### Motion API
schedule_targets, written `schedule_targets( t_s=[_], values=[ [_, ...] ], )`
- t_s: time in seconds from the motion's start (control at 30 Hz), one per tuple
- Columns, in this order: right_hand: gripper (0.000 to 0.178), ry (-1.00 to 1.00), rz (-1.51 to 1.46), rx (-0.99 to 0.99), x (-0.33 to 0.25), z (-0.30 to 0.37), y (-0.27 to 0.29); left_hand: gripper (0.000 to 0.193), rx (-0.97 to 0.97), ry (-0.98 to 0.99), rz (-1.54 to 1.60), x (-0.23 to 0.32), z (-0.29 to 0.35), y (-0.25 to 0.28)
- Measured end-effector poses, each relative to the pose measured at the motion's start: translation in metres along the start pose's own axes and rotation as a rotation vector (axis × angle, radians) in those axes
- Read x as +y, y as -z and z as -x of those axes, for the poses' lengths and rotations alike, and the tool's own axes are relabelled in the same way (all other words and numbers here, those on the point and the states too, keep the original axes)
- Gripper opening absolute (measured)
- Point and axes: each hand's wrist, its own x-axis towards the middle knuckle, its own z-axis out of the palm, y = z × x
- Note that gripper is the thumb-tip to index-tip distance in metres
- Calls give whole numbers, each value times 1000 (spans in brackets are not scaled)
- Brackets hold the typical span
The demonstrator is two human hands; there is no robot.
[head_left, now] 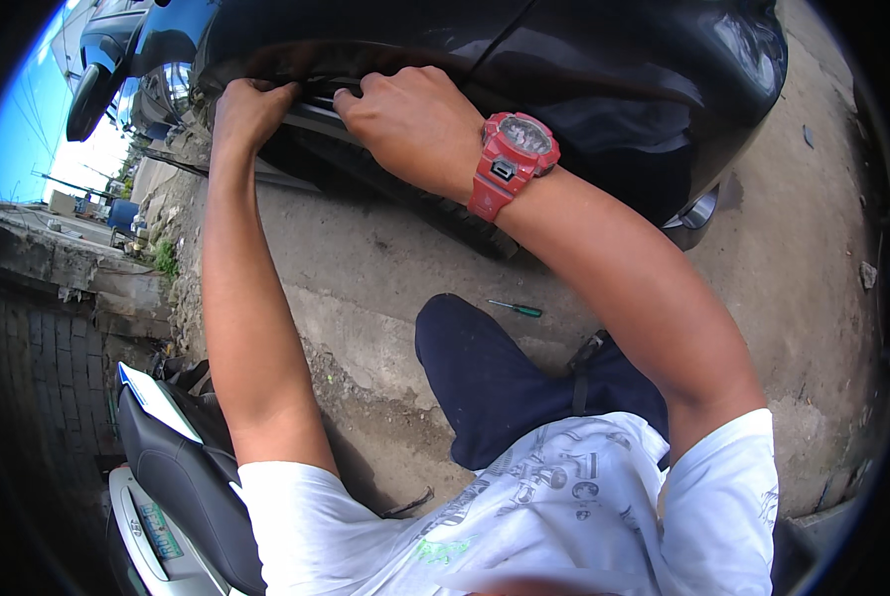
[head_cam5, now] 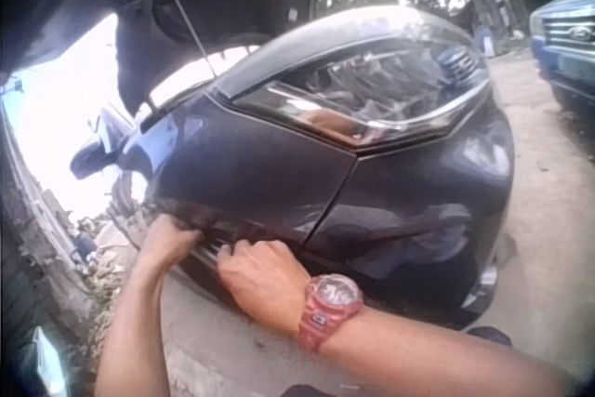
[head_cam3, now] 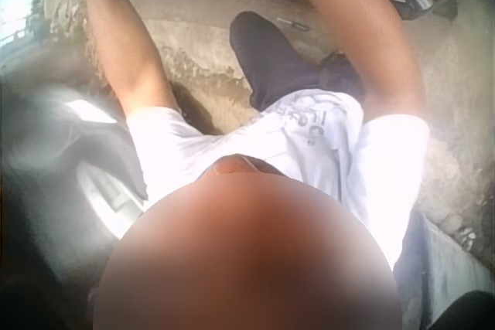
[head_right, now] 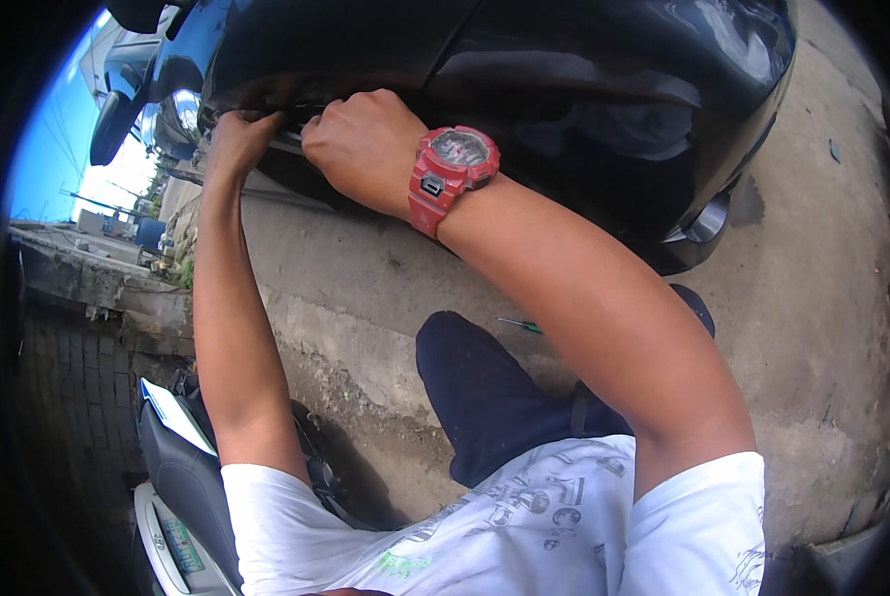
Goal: The person works on a black car's front bumper with the hood open, using a screwdriver and an impact driver to remove and reinstall plastic fasteners and trim pieces. They kneel and sit on the ground to access the wheel arch and lower bumper areas, repeatedly handling fasteners and adjusting the bumper trim.
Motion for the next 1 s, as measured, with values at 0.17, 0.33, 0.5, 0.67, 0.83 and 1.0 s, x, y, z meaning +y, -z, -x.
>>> schedule_targets(
  t_s=[0.17,0.33,0.5,0.67,0.83,1.0],
  values=[
    [18,162,72,-59,4,-13,2,56,-11,-32,-35,5,3,1],
    [13,79,24,-62,-13,-22,7,53,-16,-1,-54,3,5,3],
    [13,-127,-63,-82,-14,-5,16,50,-54,-6,24,-8,-3,3],
    [13,-188,-66,-15,-15,8,14,56,-93,5,4,-8,-11,3],
    [16,-215,-104,-31,-13,8,7,55,-63,16,11,-2,-4,2],
    [19,-185,-94,-43,-9,8,4,54,-65,24,9,5,1,4]
  ],
)
